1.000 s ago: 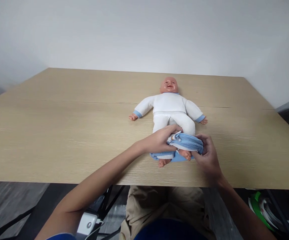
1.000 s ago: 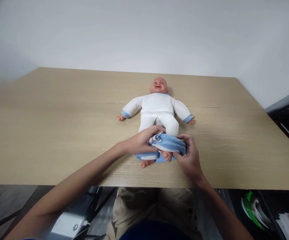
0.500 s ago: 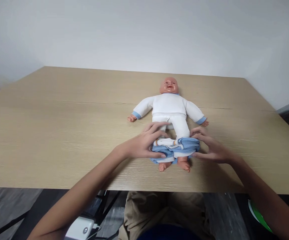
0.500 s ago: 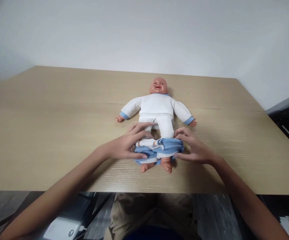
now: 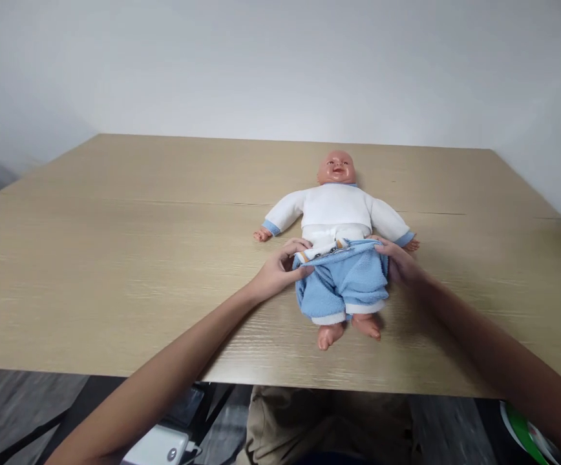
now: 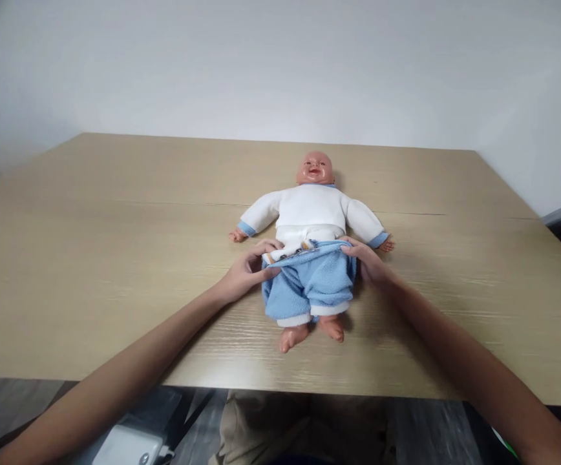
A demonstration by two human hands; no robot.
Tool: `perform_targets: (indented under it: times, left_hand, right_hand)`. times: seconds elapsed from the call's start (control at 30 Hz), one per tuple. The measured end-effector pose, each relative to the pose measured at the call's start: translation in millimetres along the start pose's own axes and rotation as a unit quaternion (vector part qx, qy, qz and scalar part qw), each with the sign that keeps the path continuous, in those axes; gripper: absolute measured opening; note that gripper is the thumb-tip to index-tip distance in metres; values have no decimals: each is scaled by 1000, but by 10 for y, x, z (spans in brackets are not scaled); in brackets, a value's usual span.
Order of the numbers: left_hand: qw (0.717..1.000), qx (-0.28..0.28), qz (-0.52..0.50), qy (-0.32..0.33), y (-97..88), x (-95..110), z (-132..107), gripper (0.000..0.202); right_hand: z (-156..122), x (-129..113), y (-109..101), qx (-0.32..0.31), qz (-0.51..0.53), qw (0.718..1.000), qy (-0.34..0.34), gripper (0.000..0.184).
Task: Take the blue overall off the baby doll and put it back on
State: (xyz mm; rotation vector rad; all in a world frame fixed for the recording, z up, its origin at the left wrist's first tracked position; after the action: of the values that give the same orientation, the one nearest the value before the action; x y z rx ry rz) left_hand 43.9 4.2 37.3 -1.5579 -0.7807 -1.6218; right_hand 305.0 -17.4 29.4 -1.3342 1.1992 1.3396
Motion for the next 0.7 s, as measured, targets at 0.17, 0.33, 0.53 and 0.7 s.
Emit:
perform_targets:
  times: [0.17,0.33,0.53,0.7]
  left_hand:
    - [986,45,-100,-128,-2,-287,-90,47]
    - [972,28,-184,-144,88,-304,-104,50]
    - [984,46,-125,-115,53,-255,-91,55]
    - [988,58,-97,-106,-39,-133,-28,56]
  right_hand:
    - [-144,144,235,18,105,993,55,50]
    - [-206,197,287,28,133,988,70,58]
    - [-186,235,220,28,120,990,63,55]
    - [-140,57,66,9,11,1000,-1,49]
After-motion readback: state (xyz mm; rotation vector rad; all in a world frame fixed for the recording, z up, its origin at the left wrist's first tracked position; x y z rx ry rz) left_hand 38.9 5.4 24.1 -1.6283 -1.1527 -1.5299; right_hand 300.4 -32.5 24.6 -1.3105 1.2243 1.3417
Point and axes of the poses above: each hand's wrist, its own z-axis towards the middle knuckle, its own y-axis out of the palm, x = y × z, the point moved 8 cm from there along z, towards the middle knuckle, and after that the axes turned 4 degrees about -y, right-handed, at the moved point
